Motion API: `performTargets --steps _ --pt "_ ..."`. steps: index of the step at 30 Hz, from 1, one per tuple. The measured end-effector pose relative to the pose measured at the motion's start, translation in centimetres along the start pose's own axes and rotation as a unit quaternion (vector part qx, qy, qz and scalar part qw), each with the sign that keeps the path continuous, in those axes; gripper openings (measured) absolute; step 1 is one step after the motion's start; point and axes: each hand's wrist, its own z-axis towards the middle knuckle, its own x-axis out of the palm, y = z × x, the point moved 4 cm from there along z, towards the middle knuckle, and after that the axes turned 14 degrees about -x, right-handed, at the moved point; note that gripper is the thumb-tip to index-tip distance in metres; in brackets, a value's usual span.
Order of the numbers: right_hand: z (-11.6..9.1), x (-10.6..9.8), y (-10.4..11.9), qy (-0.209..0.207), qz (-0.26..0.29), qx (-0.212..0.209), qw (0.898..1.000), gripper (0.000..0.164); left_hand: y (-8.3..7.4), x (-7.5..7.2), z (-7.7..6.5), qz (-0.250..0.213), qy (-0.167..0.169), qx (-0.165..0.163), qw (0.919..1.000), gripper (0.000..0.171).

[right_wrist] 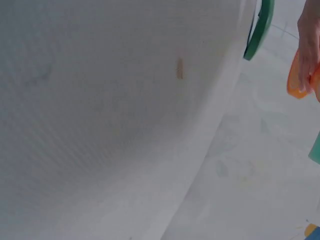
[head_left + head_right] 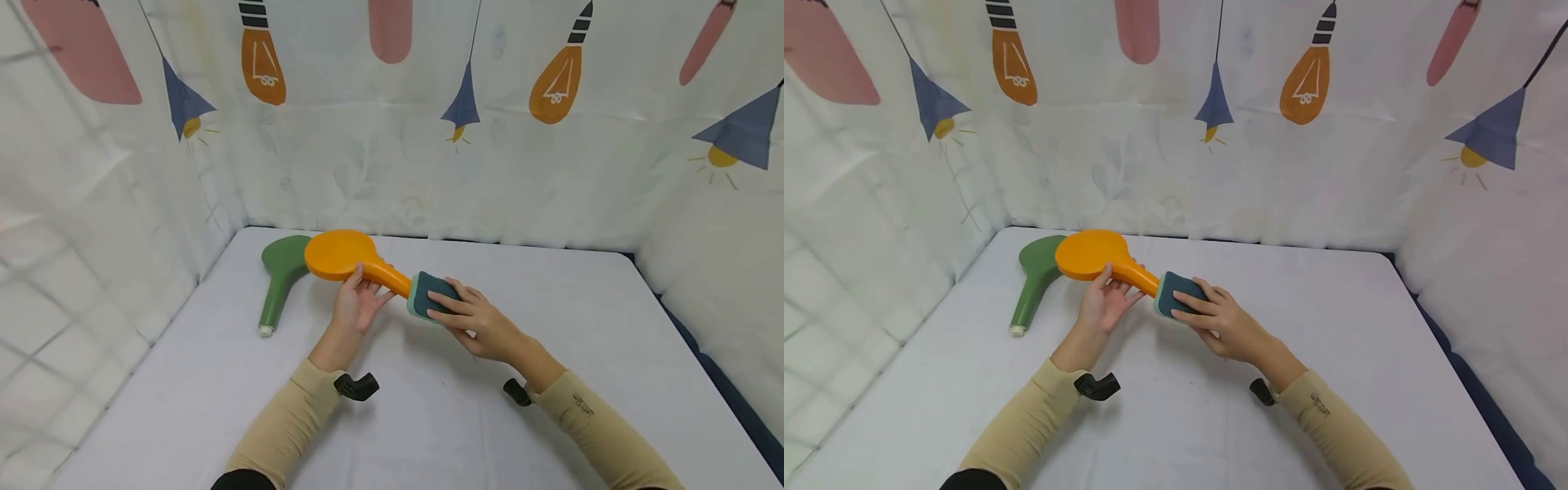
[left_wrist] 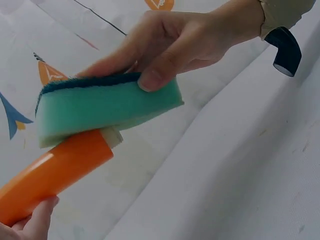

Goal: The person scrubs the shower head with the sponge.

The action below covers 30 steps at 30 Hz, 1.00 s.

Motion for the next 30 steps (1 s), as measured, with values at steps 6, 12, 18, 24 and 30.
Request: performTargets --steps 6,12,18,24,30 --pt "1.0 0.4 -0.3 -0.026 0.047 0.026 0.998 0.037 0.0 -0.4 -0.1 0.035 0.007 -0.005 0.9993 0.05" --pt "1.8 1.1 -1.0 -0.055 0.1 0.08 0.99 0.058 0.0 -0.1 0.1 0.129 0.011 0.006 0.9916 0.044" --pt "2.3 1.8 -1.4 -0.061 0.083 0.115 0.988 0.05 -0.2 -0.3 0.4 0.196 -0.036 0.012 0.9799 0.049" --pt "2.3 1.5 -1.4 -0.062 0.023 0.138 0.988 0.049 -0.4 -0.7 0.5 0.216 -0.016 -0.042 0.9754 0.051" --pt "2.0 1.3 -1.3 0.016 -0.081 0.135 0.987 0.053 -0.7 -1.1 0.2 0.268 0.012 -0.086 0.9596 0.05"
